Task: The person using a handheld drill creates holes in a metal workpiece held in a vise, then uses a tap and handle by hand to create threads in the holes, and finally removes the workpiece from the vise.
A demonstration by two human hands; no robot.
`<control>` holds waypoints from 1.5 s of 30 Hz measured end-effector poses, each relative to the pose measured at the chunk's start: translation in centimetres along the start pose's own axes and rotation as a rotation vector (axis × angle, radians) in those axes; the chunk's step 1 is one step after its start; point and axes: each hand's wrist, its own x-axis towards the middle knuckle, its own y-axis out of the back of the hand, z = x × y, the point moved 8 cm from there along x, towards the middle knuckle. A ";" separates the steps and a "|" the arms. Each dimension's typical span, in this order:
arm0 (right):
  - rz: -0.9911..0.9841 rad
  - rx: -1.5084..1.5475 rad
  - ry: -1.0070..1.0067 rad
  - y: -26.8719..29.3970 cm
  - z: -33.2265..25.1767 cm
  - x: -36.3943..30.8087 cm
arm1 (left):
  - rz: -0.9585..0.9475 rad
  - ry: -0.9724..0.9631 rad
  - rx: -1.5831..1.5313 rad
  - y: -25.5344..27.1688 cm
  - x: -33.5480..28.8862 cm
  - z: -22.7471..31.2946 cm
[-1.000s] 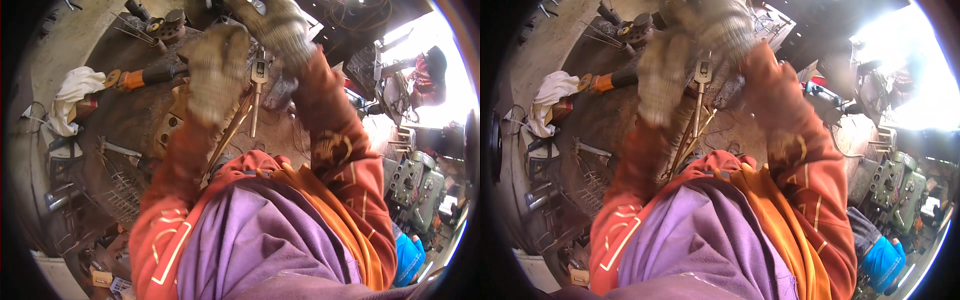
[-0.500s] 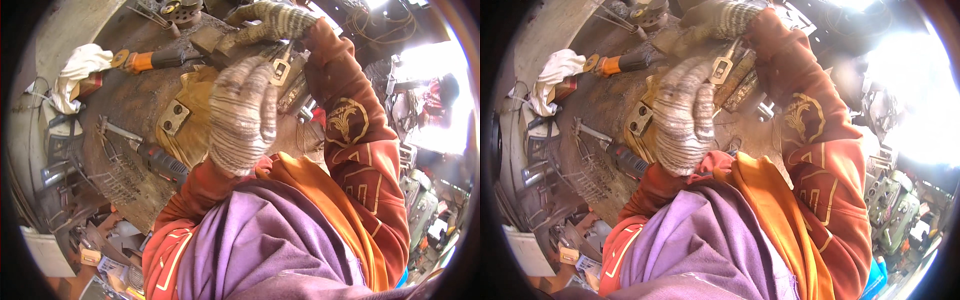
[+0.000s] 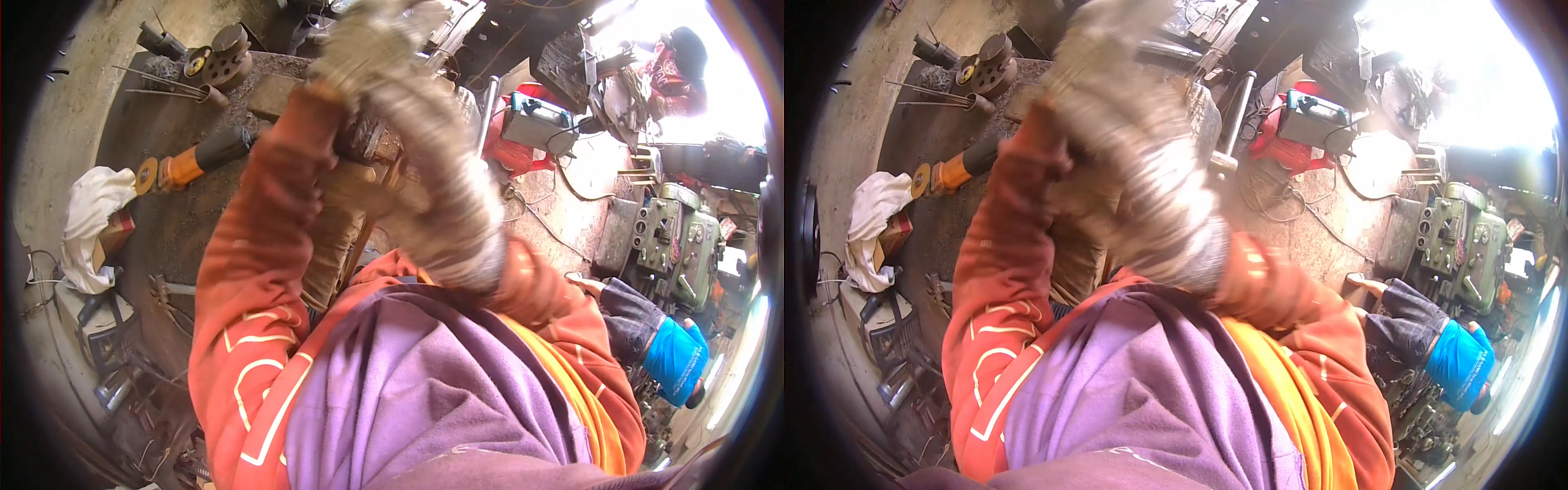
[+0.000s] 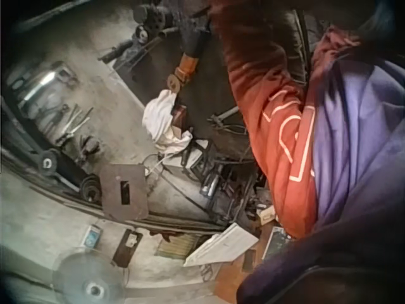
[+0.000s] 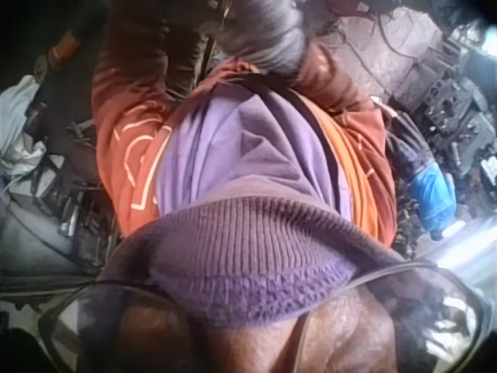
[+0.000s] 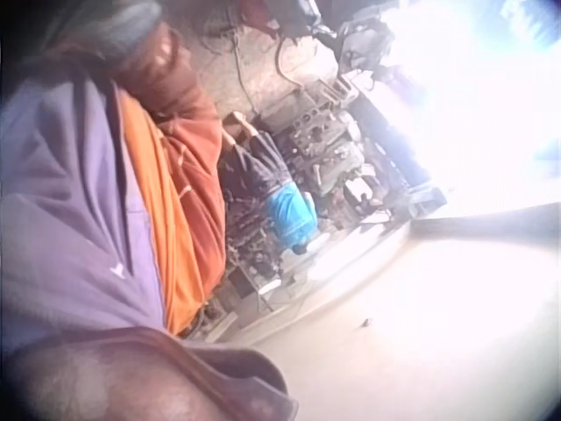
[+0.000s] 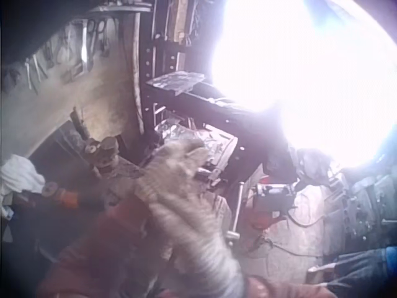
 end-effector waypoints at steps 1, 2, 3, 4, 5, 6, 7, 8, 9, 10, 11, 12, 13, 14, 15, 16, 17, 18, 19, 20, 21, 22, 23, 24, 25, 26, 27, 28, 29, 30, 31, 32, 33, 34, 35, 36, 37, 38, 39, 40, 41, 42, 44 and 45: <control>0.026 -0.055 0.025 -1.0 -2.0 0.0 | -0.074 -0.043 0.096 -0.9 0.7 0.8; 0.030 -0.112 0.033 -1.1 -2.8 0.5 | -0.114 -0.061 0.147 -1.5 1.1 1.1; 0.031 -0.159 0.040 -1.6 -3.3 0.6 | -0.103 -0.059 0.170 -1.4 0.9 0.9; 0.082 -0.045 0.106 -1.8 -3.0 0.6 | -0.080 -0.049 0.193 -0.9 0.2 0.6; 0.103 0.032 0.152 -1.6 -2.6 1.2 | -0.046 -0.034 0.219 0.0 -0.9 0.4; 0.129 0.088 0.189 -1.0 -1.9 1.9 | 0.011 -0.039 0.219 0.7 -1.7 0.9; 0.142 0.081 0.283 0.3 -1.3 3.1 | 0.089 -0.026 0.239 2.3 -3.3 1.3; 0.155 0.069 0.366 0.6 -0.2 4.7 | 0.163 0.003 0.234 3.5 -5.2 1.6; 0.296 0.041 0.358 1.6 2.1 7.5 | 0.209 0.015 0.196 4.1 -6.4 3.5; 0.158 -0.002 0.245 1.2 3.2 10.1 | 0.236 0.081 0.129 5.0 -8.4 4.9; 0.044 -0.095 0.124 2.5 4.6 12.5 | 0.232 0.128 0.027 4.6 -9.4 7.5; -0.404 -0.142 -0.056 -1.3 5.8 13.4 | 0.267 0.256 -0.015 5.4 -12.9 8.8; -0.586 -0.146 -0.097 -4.3 9.2 13.3 | 0.251 0.294 -0.035 4.4 -14.0 10.8; -0.760 -0.154 -0.140 -6.4 12.2 13.1 | 0.232 0.310 -0.028 3.4 -14.6 13.1; -0.776 -0.148 -0.123 -7.1 12.3 13.2 | 0.254 0.242 0.101 3.0 -15.0 13.5; -0.906 -0.155 -0.070 -7.7 12.2 12.4 | 0.277 0.171 0.230 2.4 -15.2 14.0; -1.040 -0.156 -0.011 -8.6 12.0 11.5 | 0.285 0.106 0.360 1.7 -15.7 14.1; -1.052 -0.150 -0.007 -8.7 12.2 11.2 | 0.301 0.039 0.488 1.0 -16.1 14.2; -1.029 0.080 0.019 -8.2 11.5 11.1 | 0.401 0.050 0.387 1.4 -16.2 13.2; -0.991 0.307 0.042 -7.3 10.9 11.2 | 0.496 0.058 0.282 2.1 -16.2 12.4; -0.945 0.359 0.012 -6.8 11.9 10.8 | 0.474 -0.007 0.285 2.4 -16.0 12.5; -0.937 0.354 -0.003 -6.2 12.4 10.4 | 0.463 -0.009 0.272 3.0 -15.6 11.5; -0.902 0.401 -0.121 -5.3 12.8 9.3 | 0.505 0.019 0.204 4.0 -15.5 10.1; -0.860 0.445 -0.240 -4.4 13.4 8.2 | 0.543 0.047 0.133 4.9 -15.3 8.5; -0.675 0.494 -0.250 -2.5 14.2 6.8 | 0.460 0.048 0.142 5.4 -13.6 7.9; -0.558 0.531 -0.357 -0.3 12.1 5.6 | 0.386 0.053 0.163 6.2 -11.9 6.6; -0.409 0.574 -0.365 1.3 10.6 4.3 | 0.342 -0.014 0.237 6.3 -10.3 4.5; -0.252 0.584 -0.339 2.3 9.8 2.4 | 0.198 -0.189 0.416 5.0 -8.0 3.8; -0.149 0.446 -0.181 3.0 7.2 1.4 | 0.071 -0.391 0.563 3.5 -5.9 3.2; -0.058 0.324 -0.012 2.6 4.3 1.0 | -0.030 -0.432 0.645 2.1 -4.4 2.8; -0.032 0.247 0.093 1.0 2.1 1.2 | -0.111 -0.422 0.655 0.9 -3.3 2.1; 0.016 0.144 0.138 -0.2 0.7 1.1 | -0.167 -0.336 0.557 -0.3 -2.0 1.1; 0.059 0.094 0.141 -1.3 -1.1 1.3 | -0.183 -0.255 0.503 0.1 -1.5 0.9; 0.115 0.063 0.126 -1.9 -1.7 1.7 | -0.188 -0.214 0.450 -0.2 -0.7 0.6; 0.165 0.073 0.148 -1.8 -1.9 2.1 | -0.172 -0.180 0.410 0.0 -0.6 0.5; 0.185 0.123 0.179 -1.6 -1.4 2.3 | -0.150 -0.143 0.366 0.1 -1.0 0.0; 0.214 0.127 0.238 -0.9 -0.4 3.1 | -0.105 -0.116 0.330 0.7 -1.7 -0.5; 0.239 0.102 0.279 0.0 0.9 4.5 | -0.039 -0.097 0.284 1.8 -2.8 -0.9; 0.234 0.060 0.271 0.7 1.6 6.7 | 0.060 -0.063 0.241 4.2 -4.8 -0.3; 0.215 -0.020 0.224 1.6 2.6 9.0 | 0.146 -0.046 0.148 5.8 -6.7 1.3; 0.150 -0.079 0.166 1.8 4.1 11.2 | 0.174 -0.007 0.037 6.3 -8.4 3.3; -0.111 -0.153 0.005 -0.1 8.1 13.1 | 0.171 0.059 -0.057 5.6 -9.9 5.0; -0.612 -0.202 -0.106 -4.5 12.5 13.4 | 0.159 0.161 -0.063 4.2 -12.5 12.0; -0.751 -0.221 -0.095 -5.2 13.7 12.8 | 0.108 0.129 -0.009 3.1 -12.8 13.6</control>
